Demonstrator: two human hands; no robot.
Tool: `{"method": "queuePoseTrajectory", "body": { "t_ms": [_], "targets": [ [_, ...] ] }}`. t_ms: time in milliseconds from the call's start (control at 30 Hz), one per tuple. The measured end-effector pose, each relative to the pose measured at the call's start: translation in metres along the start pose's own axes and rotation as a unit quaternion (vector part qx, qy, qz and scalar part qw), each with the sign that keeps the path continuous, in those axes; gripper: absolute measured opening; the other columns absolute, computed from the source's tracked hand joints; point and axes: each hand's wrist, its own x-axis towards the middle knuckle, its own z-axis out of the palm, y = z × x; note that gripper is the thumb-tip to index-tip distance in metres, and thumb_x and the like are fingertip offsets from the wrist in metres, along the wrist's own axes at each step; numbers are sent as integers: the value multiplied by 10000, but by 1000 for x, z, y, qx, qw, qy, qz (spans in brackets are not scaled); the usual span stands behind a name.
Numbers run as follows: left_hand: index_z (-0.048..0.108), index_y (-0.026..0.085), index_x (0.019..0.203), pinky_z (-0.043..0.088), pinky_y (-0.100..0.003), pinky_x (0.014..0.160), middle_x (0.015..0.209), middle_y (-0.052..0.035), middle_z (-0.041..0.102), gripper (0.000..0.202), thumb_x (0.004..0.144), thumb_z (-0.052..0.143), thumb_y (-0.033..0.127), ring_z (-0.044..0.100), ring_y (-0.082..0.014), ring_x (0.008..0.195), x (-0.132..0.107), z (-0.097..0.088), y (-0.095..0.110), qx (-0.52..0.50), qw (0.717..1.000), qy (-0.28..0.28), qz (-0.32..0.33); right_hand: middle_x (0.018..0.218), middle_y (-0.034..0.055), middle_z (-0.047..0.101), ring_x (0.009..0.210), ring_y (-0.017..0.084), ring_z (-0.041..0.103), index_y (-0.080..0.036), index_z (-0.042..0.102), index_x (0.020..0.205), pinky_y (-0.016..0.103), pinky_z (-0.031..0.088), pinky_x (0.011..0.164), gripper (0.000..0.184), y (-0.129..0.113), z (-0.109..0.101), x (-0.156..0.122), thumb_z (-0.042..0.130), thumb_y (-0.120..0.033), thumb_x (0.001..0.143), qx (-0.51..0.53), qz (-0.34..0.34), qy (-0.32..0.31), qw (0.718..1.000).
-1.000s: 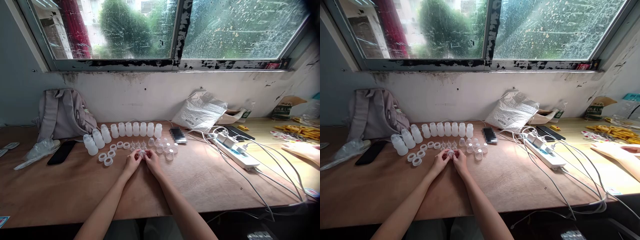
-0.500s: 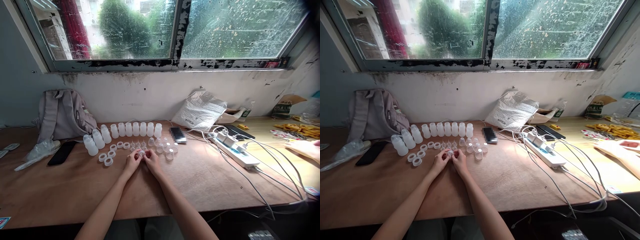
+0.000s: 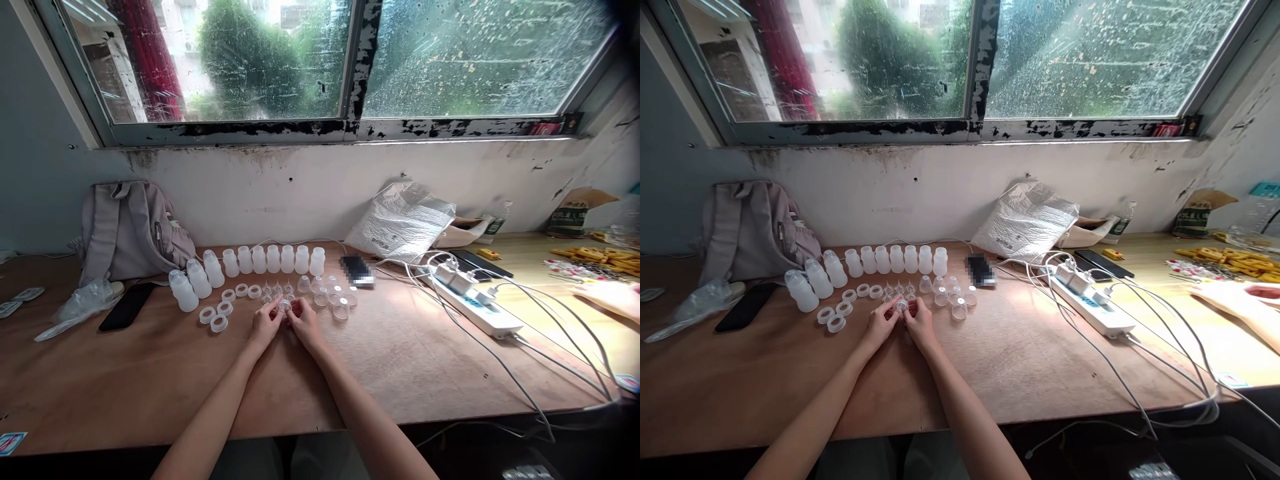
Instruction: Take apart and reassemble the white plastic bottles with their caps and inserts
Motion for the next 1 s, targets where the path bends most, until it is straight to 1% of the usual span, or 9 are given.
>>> {"method": "queuePoseTrajectory", "body": {
  "t_ms": [100,167,300,500,667,800,1000],
  "targets": [
    [521,181,1131,462,-241,725,979,-62,620,408,727,473,149,566,-115,726,-1,1,0,12,1000,0,8,723,-2,565,585,128,561,-206,463,794,256,477,535,148,2,-1,2,512,-269,670,-21,-9,-5,1000],
    [521,189,1131,460,-240,714,937,-55,624,406,729,478,156,558,-112,703,-1,1,1,27,1000,-8,8,698,-6,566,589,132,562,-206,460,787,260,476,546,145,4,-1,2,513,-264,666,-28,-5,-5,1000],
    [514,205,1139,451,-235,682,849,-37,612,408,734,481,166,530,-108,650,-2,0,3,55,998,-22,13,645,-19,556,559,127,546,-211,449,760,254,466,526,121,6,1,2,503,-271,670,-30,4,8,1000],
    [503,242,1148,436,-232,671,745,-10,556,430,731,474,142,495,-109,643,-3,0,5,70,996,-29,36,606,-32,525,508,117,514,-215,414,716,233,439,471,113,6,1,2,500,-259,655,-19,5,19,1000],
    [510,237,1143,435,-220,660,709,-1,506,437,723,460,129,485,-103,631,-5,0,9,66,996,-38,51,562,-50,485,469,108,470,-220,396,655,214,393,428,88,5,-1,3,481,-222,632,-41,18,38,998],
    [523,230,1129,430,-219,647,697,1,483,430,718,449,127,476,-101,611,-7,-1,12,70,994,-46,65,553,-49,472,505,116,457,-220,401,620,220,375,468,75,-2,-3,1,473,-197,618,-76,11,54,996],
    [539,225,1104,421,-217,628,688,1,482,395,729,450,142,463,-100,597,-9,-4,18,77,993,-46,71,562,-44,477,528,121,450,-223,399,613,222,358,493,64,-9,-3,-2,453,-198,634,-83,6,63,995]
  ]
}}
